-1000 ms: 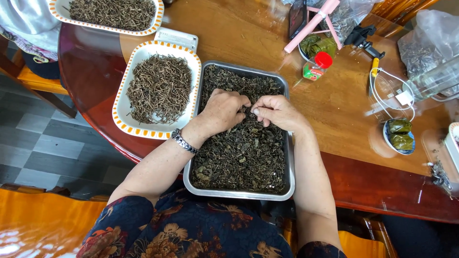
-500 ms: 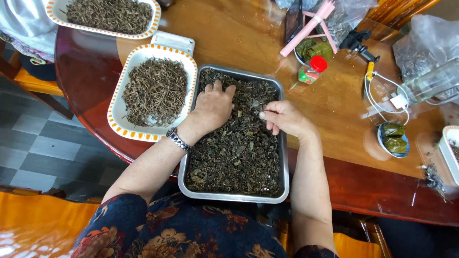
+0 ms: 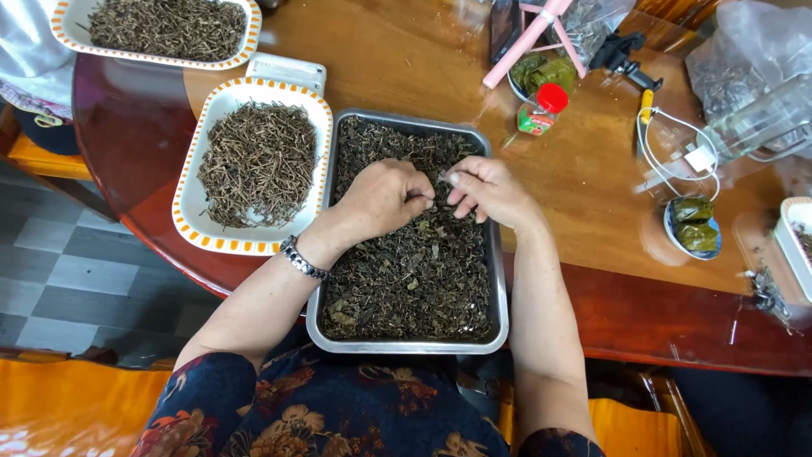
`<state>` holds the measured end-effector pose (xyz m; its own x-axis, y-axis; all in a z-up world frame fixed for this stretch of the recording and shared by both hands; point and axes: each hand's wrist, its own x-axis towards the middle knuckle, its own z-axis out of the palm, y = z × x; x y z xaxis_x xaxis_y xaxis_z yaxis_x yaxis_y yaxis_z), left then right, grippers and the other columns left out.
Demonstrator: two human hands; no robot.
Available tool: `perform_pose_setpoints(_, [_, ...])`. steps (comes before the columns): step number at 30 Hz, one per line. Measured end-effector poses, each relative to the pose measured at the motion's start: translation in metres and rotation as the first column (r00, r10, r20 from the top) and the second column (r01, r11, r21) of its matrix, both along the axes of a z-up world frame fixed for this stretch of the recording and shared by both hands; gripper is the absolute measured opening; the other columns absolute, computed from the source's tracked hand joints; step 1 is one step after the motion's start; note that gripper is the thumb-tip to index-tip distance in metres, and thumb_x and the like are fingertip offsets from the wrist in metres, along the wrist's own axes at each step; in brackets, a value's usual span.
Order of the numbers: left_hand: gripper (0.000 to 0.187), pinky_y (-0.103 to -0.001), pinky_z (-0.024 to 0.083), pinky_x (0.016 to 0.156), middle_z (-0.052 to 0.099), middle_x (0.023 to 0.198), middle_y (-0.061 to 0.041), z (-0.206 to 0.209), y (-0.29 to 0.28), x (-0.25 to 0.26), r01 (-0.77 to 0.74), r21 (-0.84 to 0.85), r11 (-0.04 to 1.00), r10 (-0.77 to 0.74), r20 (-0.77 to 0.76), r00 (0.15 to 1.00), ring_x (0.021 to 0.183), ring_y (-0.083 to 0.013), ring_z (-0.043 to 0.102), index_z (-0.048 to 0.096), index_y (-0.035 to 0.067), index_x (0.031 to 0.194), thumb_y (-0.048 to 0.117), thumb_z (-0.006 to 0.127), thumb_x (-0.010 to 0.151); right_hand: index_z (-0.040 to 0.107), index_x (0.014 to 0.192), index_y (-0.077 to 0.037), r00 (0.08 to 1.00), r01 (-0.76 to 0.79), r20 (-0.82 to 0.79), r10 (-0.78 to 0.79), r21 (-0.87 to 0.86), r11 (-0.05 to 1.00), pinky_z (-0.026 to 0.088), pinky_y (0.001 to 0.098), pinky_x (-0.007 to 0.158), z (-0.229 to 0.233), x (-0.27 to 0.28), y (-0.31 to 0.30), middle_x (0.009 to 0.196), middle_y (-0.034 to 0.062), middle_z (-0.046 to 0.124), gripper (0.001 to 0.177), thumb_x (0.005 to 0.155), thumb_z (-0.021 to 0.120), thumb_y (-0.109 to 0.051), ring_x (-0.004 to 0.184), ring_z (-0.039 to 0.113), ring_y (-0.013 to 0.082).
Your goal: Manually sorting dried tea leaves by picking out stems and debris from a metal tray and placing them into plastic containers.
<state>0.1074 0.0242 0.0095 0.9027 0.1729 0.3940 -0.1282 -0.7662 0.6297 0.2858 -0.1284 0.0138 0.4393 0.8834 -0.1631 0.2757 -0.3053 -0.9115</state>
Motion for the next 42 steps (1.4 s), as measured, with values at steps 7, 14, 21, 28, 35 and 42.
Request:
perform_pose_setpoints(7, [0.01, -0.042, 0.051, 0.09, 0.073, 0.094, -0.006, 0.006, -0.003, -0.007, 0.02, 0.259, 0.966, 0.045, -0.244, 0.969, 0.094, -0.0264, 0.067, 0.081, 0.025, 0.096, 0.031, 0.077, 0.088, 0.066, 0.107, 0.003, 0.995, -0.071, 0.058, 0.077, -0.088, 0.994, 0.053, 0.0192, 0.035, 0.004, -0.007, 0.0, 0.079, 0.0209, 0.073, 0.021, 0.098, 0.062, -0.015, 0.058, 0.072, 0.0193])
perform_pose_setpoints(14, [0.01, -0.039, 0.049, 0.086, 0.07, 0.094, -0.005, -0.01, -0.002, -0.003, 0.027, 0.321, 0.947, 0.075, -0.301, 0.951, 0.094, -0.0251, 0.065, 0.08, 0.027, 0.095, 0.027, 0.079, 0.085, 0.068, 0.104, 0.003, 0.993, -0.071, 0.09, 0.078, -0.08, 0.994, 0.053, 0.0197, 0.036, 0.004, -0.009, 0.003, 0.075, 0.0189, 0.072, 0.019, 0.098, 0.064, -0.015, 0.055, 0.07, 0.0179])
perform_pose_setpoints(21, [0.009, -0.04, 0.05, 0.087, 0.068, 0.087, -0.004, -0.029, 0.002, 0.002, -0.013, 0.295, 0.956, 0.086, -0.235, 0.968, 0.091, -0.0248, 0.066, 0.078, 0.025, 0.088, 0.026, 0.081, 0.08, 0.07, 0.103, 0.002, 0.991, -0.089, 0.09, 0.095, -0.066, 0.994, 0.054, 0.0207, 0.038, -0.003, -0.008, 0.004, 0.073, 0.0175, 0.071, 0.018, 0.096, 0.066, -0.014, 0.053, 0.069, 0.0172])
perform_pose_setpoints(28, [0.003, -0.036, 0.053, 0.084, 0.068, 0.081, 0.001, -0.036, 0.007, 0.009, -0.151, 0.317, 0.936, 0.199, -0.123, 0.972, 0.086, -0.0205, 0.068, 0.073, 0.022, 0.086, 0.019, 0.074, 0.085, 0.07, 0.1, 0.001, 0.989, -0.095, 0.105, 0.101, -0.061, 0.994, 0.053, 0.0202, 0.037, -0.014, -0.002, 0.005, 0.069, 0.016, 0.07, 0.015, 0.095, 0.068, -0.013, 0.05, 0.067, 0.0154])
perform_pose_setpoints(35, [0.009, -0.038, 0.055, 0.079, 0.067, 0.078, 0.001, -0.046, 0.015, 0.01, -0.306, 0.373, 0.876, 0.328, 0.005, 0.945, 0.081, -0.0219, 0.07, 0.073, 0.022, 0.091, 0.016, 0.075, 0.084, 0.071, 0.109, -0.001, 0.979, -0.079, 0.185, 0.087, -0.053, 0.995, 0.053, 0.0213, 0.039, -0.004, -0.024, 0.015, 0.075, 0.015, 0.069, 0.021, 0.089, 0.076, -0.008, 0.051, 0.063, 0.0131])
perform_pose_setpoints(42, [0.007, -0.045, 0.058, 0.076, 0.072, 0.083, -0.008, -0.029, 0.004, 0.007, -0.165, 0.058, 0.985, 0.167, -0.029, 0.985, 0.085, -0.0313, 0.073, 0.072, 0.015, 0.089, 0.01, 0.072, 0.086, 0.073, 0.104, -0.003, 0.95, -0.082, 0.298, 0.097, -0.062, 0.995, 0.053, 0.0252, 0.047, -0.006, -0.033, 0.025, 0.077, 0.016, 0.07, 0.011, 0.094, 0.069, -0.002, 0.051, 0.061, 0.0162])
